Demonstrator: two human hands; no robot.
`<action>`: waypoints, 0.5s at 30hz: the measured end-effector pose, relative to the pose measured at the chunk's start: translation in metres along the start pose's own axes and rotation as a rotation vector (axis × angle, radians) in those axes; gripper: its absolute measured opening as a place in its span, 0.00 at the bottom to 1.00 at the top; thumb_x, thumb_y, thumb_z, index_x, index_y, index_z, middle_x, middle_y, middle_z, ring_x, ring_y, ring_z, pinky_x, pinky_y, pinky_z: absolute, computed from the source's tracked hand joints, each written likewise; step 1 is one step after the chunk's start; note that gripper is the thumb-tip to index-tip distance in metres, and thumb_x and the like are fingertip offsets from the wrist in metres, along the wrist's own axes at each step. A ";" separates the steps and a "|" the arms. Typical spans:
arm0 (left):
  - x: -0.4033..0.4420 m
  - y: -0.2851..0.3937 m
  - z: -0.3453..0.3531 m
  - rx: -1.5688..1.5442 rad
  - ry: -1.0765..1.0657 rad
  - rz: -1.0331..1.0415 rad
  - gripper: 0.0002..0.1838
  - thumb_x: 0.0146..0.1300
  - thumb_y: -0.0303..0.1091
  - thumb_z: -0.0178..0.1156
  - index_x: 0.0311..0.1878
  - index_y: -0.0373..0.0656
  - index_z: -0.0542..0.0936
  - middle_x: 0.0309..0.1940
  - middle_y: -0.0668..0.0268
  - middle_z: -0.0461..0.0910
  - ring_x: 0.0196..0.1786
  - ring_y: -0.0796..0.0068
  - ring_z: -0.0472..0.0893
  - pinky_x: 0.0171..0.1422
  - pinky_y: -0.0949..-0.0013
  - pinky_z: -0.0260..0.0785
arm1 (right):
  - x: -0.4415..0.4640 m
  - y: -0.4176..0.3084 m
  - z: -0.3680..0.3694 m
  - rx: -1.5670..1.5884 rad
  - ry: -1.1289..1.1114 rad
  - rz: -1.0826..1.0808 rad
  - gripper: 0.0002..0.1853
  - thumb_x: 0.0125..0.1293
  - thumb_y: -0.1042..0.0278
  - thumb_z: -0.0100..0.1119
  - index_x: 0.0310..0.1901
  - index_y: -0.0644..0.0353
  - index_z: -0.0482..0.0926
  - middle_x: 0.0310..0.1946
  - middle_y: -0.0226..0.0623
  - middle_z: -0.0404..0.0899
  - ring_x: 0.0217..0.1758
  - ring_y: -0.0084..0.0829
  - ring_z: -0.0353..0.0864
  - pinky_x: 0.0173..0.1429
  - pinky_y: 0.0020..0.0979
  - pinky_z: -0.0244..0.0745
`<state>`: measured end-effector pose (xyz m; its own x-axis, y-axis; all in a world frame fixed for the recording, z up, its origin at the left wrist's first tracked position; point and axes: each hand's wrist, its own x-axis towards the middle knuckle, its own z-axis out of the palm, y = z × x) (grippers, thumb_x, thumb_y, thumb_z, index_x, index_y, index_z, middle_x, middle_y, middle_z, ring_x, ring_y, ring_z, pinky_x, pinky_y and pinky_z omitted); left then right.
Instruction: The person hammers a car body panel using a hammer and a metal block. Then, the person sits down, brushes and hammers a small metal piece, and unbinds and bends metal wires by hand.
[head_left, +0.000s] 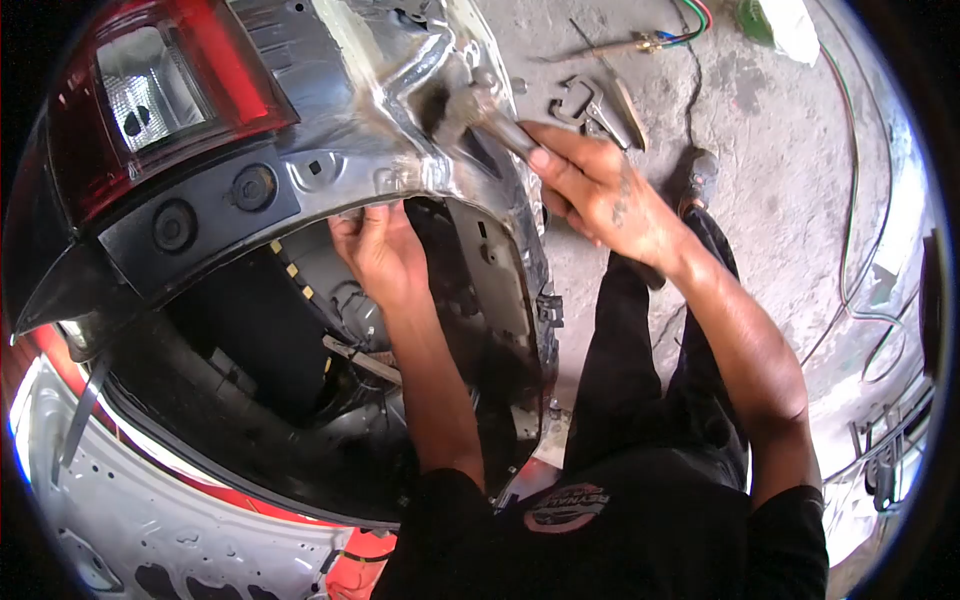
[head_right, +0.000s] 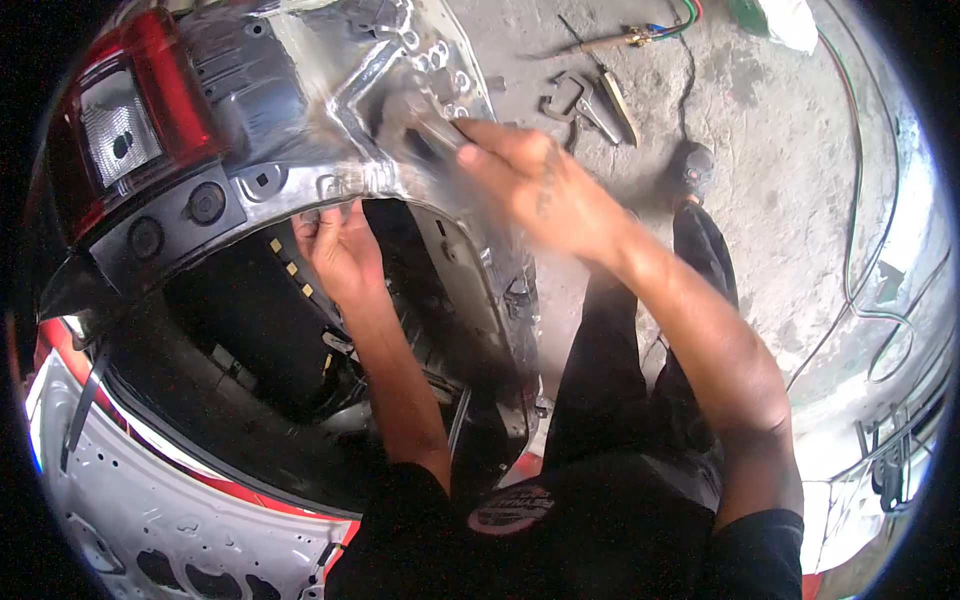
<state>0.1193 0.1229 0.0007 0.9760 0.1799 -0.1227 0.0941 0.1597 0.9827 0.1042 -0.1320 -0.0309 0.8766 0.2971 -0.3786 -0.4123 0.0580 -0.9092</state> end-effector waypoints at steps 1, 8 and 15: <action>-0.001 0.000 0.000 -0.018 0.007 0.005 0.23 0.65 0.24 0.61 0.64 0.40 0.72 0.59 0.62 0.78 0.61 0.63 0.76 0.73 0.49 0.62 | 0.004 -0.005 0.002 0.022 -0.003 0.020 0.26 0.76 0.54 0.47 0.62 0.70 0.71 0.44 0.61 0.80 0.51 0.48 0.82 0.56 0.39 0.73; 0.000 -0.004 0.004 -0.017 0.026 0.027 0.23 0.64 0.26 0.62 0.63 0.40 0.72 0.58 0.63 0.78 0.61 0.63 0.77 0.73 0.47 0.61 | 0.020 -0.013 -0.001 -0.071 -0.056 0.034 0.29 0.77 0.49 0.45 0.66 0.68 0.69 0.54 0.60 0.78 0.61 0.49 0.78 0.64 0.39 0.70; 0.000 -0.005 0.005 -0.014 0.026 0.031 0.22 0.65 0.26 0.61 0.63 0.41 0.73 0.57 0.63 0.79 0.61 0.63 0.77 0.72 0.47 0.62 | 0.020 0.005 0.014 -0.087 -0.024 0.069 0.30 0.77 0.48 0.45 0.66 0.68 0.68 0.54 0.62 0.78 0.62 0.50 0.78 0.65 0.40 0.70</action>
<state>0.1198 0.1176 -0.0036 0.9730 0.2099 -0.0962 0.0612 0.1673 0.9840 0.1164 -0.1126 -0.0404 0.8401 0.3199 -0.4380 -0.4480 -0.0460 -0.8929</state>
